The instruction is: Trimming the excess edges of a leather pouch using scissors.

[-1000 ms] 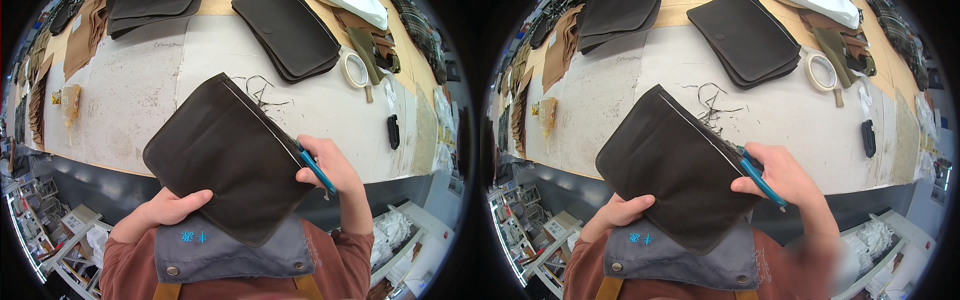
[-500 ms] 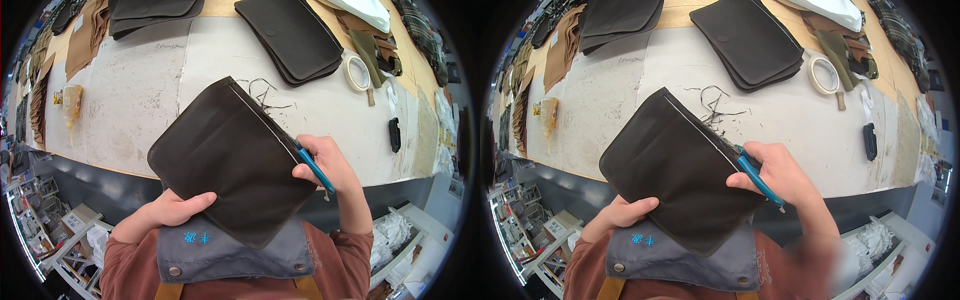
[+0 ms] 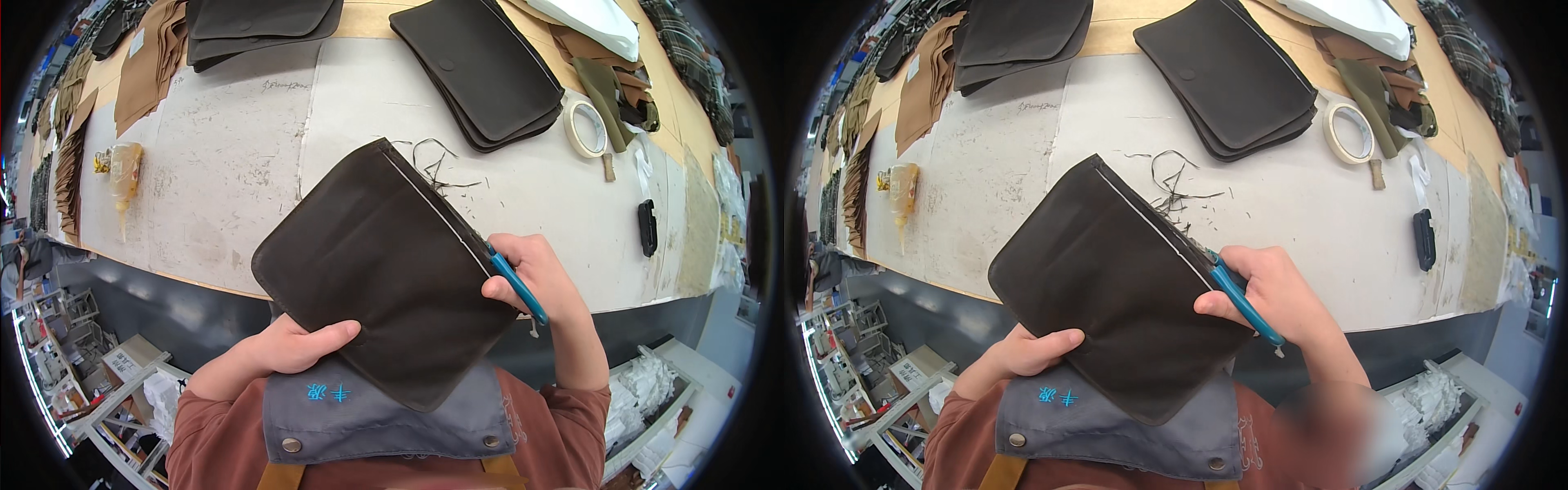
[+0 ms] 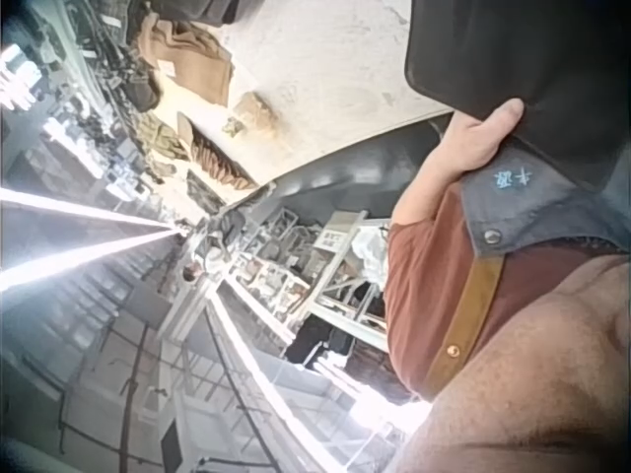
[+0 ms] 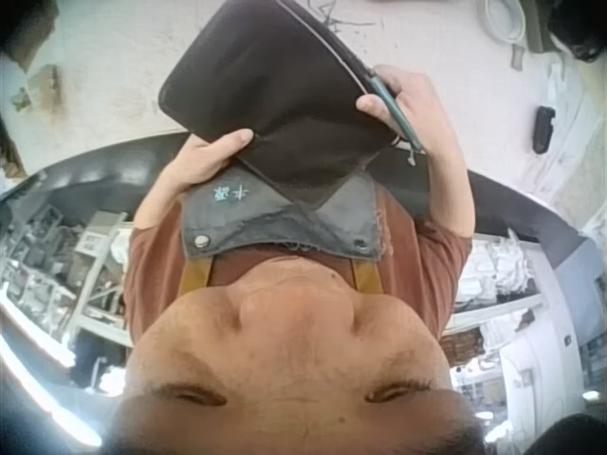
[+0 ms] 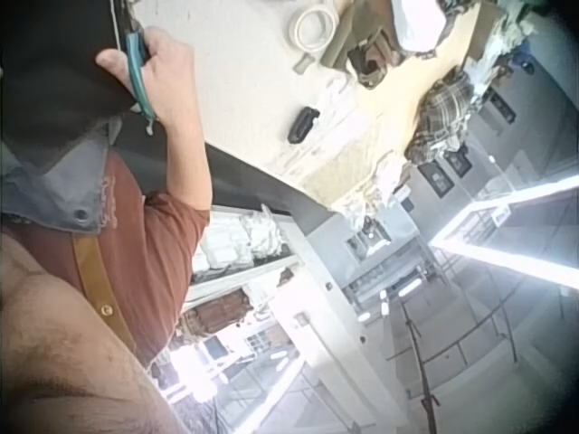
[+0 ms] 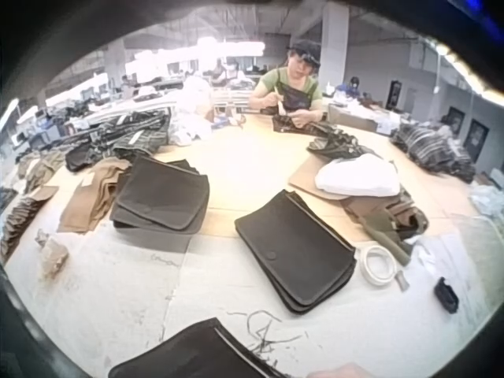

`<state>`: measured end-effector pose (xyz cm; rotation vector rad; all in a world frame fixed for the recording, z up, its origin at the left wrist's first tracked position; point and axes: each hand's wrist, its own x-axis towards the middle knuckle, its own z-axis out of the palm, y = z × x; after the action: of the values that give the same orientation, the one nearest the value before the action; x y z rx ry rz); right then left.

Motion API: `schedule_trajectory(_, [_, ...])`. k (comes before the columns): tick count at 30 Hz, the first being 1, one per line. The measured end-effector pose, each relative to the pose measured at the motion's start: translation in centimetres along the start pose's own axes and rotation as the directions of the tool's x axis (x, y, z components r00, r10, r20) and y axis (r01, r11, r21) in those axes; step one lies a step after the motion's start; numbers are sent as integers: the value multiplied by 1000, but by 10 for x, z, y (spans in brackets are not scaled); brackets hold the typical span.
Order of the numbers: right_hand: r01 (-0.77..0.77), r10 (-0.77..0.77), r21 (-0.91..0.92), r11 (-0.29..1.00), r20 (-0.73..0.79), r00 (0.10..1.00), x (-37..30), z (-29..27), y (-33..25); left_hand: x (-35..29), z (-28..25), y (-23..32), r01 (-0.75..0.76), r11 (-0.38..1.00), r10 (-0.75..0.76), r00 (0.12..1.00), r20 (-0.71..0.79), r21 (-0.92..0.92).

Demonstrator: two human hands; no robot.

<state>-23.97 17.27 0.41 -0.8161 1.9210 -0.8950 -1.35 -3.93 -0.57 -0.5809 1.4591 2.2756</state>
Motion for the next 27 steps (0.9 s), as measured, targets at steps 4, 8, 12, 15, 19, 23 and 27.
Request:
schedule_trajectory(4, [16, -16, 9, 1000, -14, 1000, 0, 1, 2, 1, 1, -2, 5, 999, -5, 1000, -2, -43])
schedule_trajectory(8, [8, -8, 0, 1000, -18, 1000, -1, 0, 3, 0, 1, 3, 40, 999, -40, 999, -8, 12])
schedule_trajectory(12, [-31, 31, -26, 999, 2, 1000, -1, -2, 1, 1, 3, 9, 54, 996, -54, 999, 0, 65])
schedule_trajectory(15, [-22, 23, 20, 1000, -24, 999, -2, 0, 2, 2, 3, 6, 52, 998, -52, 999, 9, 47])
schedule_trajectory(19, [-22, 22, 41, 999, -7, 1000, -2, -4, 7, 0, 3, 8, 61, 998, -61, 998, -7, 29])
schedule_trajectory(23, [114, -114, -28, 993, -7, 993, 4, -6, 3, 1, 2, 6, 29, 1000, -29, 999, 15, -6])
schedule_trajectory(27, [105, -103, -66, 992, 37, 994, 10, -6, -2, 2, 1, 12, 119, 993, -118, 991, 56, -11])
